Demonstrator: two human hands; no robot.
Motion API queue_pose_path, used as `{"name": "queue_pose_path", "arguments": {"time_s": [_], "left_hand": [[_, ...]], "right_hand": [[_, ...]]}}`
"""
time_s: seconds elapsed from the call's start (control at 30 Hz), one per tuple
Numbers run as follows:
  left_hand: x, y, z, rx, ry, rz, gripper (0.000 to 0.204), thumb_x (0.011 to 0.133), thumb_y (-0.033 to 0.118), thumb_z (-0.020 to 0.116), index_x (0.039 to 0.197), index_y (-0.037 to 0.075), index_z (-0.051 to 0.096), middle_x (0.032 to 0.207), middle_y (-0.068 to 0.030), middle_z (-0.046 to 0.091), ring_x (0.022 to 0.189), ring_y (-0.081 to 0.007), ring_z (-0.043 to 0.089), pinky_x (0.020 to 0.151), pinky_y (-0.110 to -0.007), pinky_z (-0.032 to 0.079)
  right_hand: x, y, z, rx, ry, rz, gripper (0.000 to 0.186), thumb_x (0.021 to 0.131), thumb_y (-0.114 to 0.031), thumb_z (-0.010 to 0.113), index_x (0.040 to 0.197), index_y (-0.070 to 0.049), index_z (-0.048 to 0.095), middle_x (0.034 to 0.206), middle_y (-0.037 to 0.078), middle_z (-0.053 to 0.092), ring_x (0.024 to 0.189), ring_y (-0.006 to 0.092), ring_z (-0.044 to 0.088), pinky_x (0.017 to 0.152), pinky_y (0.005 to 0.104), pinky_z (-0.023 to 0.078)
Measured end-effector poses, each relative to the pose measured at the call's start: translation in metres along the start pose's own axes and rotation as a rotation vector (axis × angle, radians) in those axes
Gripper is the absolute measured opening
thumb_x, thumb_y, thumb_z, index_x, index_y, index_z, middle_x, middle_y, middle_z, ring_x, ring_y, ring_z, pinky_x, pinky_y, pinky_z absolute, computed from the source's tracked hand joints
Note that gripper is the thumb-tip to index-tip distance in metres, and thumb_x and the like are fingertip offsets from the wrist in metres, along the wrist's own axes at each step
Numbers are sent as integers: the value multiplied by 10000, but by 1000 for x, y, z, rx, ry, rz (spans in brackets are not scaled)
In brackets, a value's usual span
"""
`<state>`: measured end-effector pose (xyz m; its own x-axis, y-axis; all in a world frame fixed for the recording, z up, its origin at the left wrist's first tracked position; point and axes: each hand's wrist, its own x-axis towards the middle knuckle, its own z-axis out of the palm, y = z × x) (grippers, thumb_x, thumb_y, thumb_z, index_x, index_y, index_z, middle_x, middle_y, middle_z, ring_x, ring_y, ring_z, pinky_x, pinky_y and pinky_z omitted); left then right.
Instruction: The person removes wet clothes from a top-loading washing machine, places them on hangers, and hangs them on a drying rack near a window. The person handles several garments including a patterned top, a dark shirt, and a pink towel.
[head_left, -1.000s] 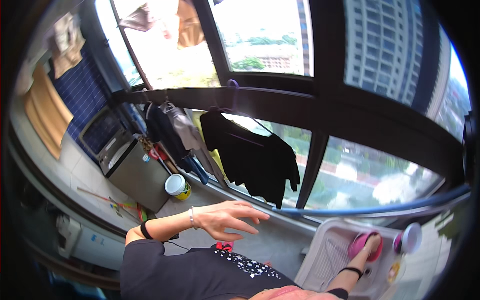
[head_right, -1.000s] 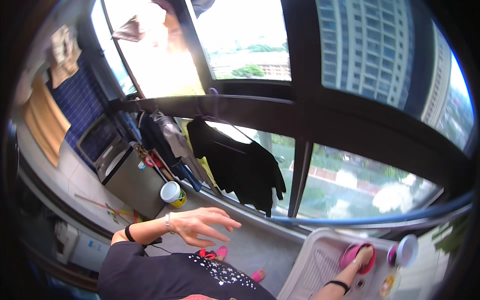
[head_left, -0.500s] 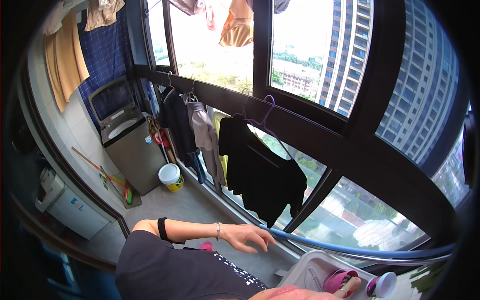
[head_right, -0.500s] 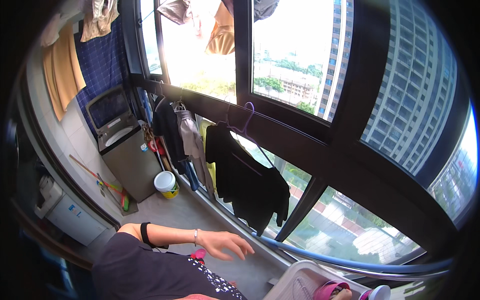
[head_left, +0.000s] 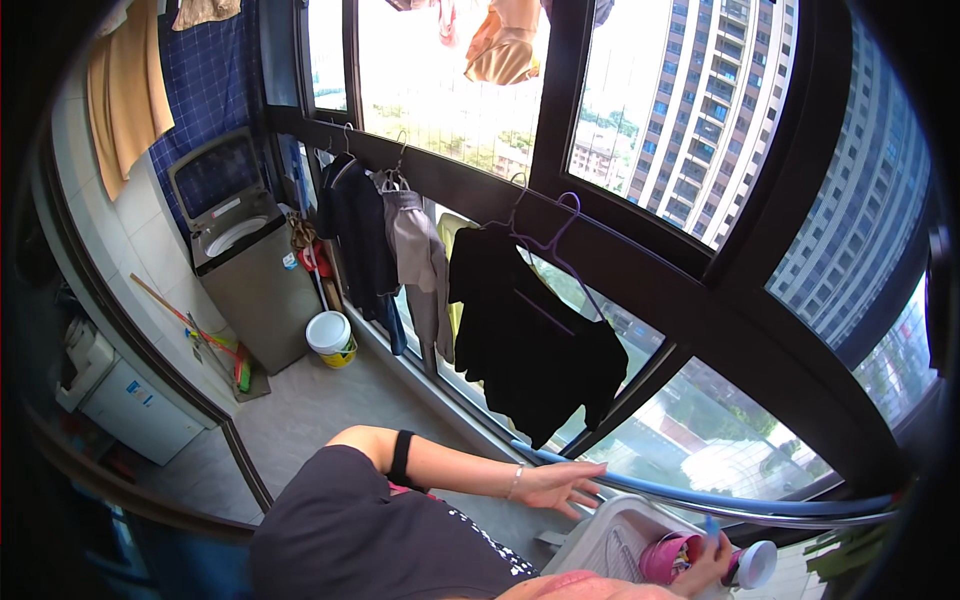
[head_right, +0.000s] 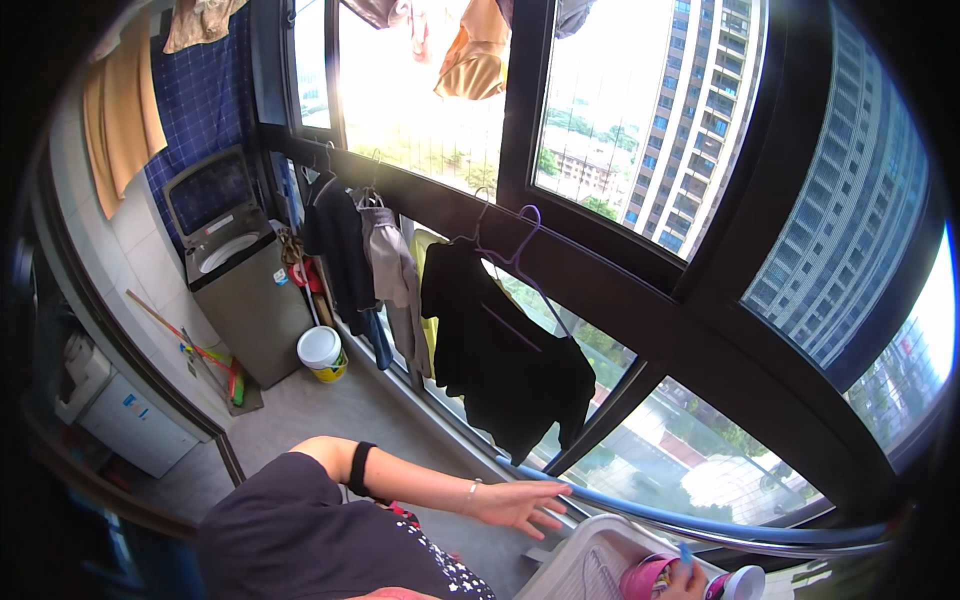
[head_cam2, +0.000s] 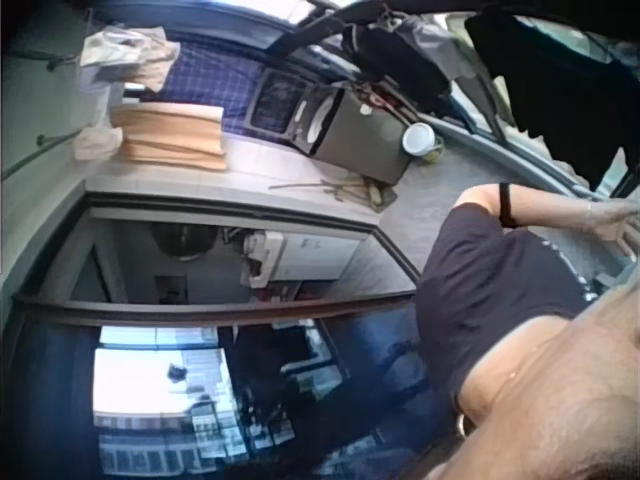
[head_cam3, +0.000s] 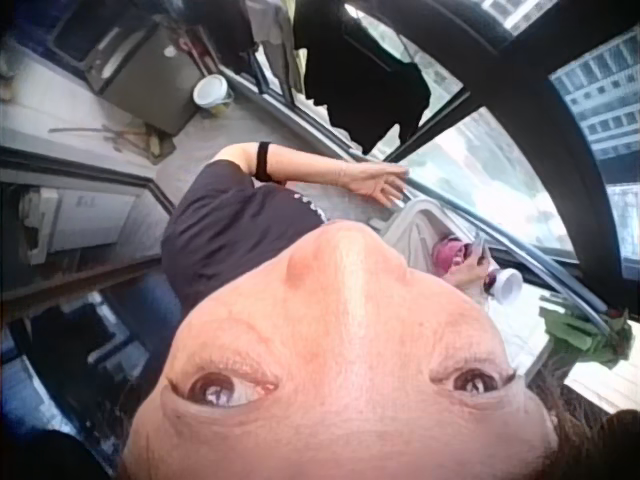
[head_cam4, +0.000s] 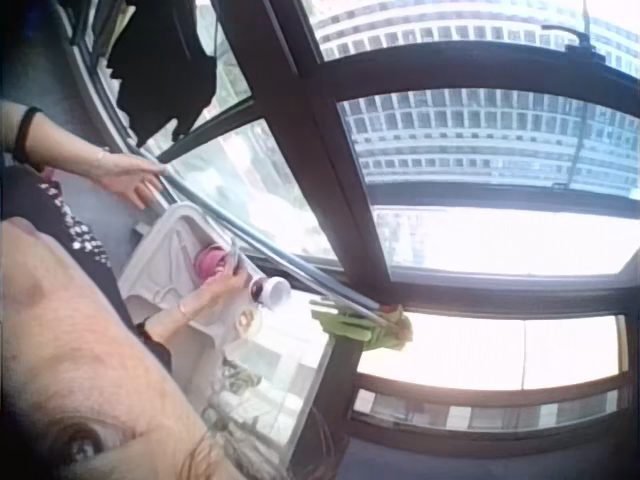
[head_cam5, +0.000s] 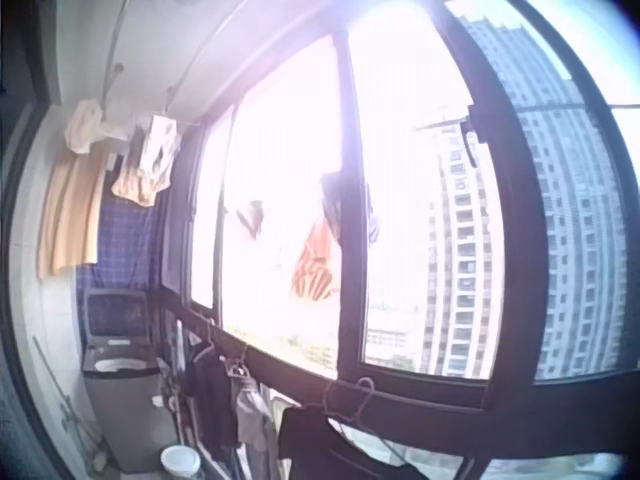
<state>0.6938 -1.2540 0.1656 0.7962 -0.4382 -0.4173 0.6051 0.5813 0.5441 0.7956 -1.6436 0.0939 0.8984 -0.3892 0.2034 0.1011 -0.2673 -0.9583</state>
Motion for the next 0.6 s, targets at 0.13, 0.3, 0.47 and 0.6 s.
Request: {"name": "queue_pose_path", "arguments": {"time_s": [0.13,0.3,0.47,0.6], "left_hand": [[9,1,18,-110,-4,44,561,959,498,529,1413,197,398,1314,-112,479,1169,-217,529,1022,-458,420],[-15,3,-6,-319,-45,190,381,1007,310,503,1308,77,516,1139,-79,582,1086,-170,564,959,-350,484],[-75,36,-62,-381,131,415,322,995,136,491,1299,33,522,1141,-84,592,1042,-174,580,940,-315,486],[-151,89,-109,-242,149,607,389,911,39,530,1299,46,547,1063,-48,594,1025,-163,564,947,-381,473]], "right_hand": [[-90,-112,83,132,-447,-186,130,840,45,643,958,-3,667,901,29,641,791,96,574,694,232,477],[-172,-179,171,40,-671,-430,143,795,25,691,936,3,687,892,88,681,777,142,637,697,264,507],[-223,-226,232,81,-793,-619,154,799,14,692,950,-14,692,893,114,687,729,162,642,666,268,503],[-259,-277,286,174,-876,-371,106,841,4,674,946,10,692,852,73,690,713,105,624,621,224,487]]}}
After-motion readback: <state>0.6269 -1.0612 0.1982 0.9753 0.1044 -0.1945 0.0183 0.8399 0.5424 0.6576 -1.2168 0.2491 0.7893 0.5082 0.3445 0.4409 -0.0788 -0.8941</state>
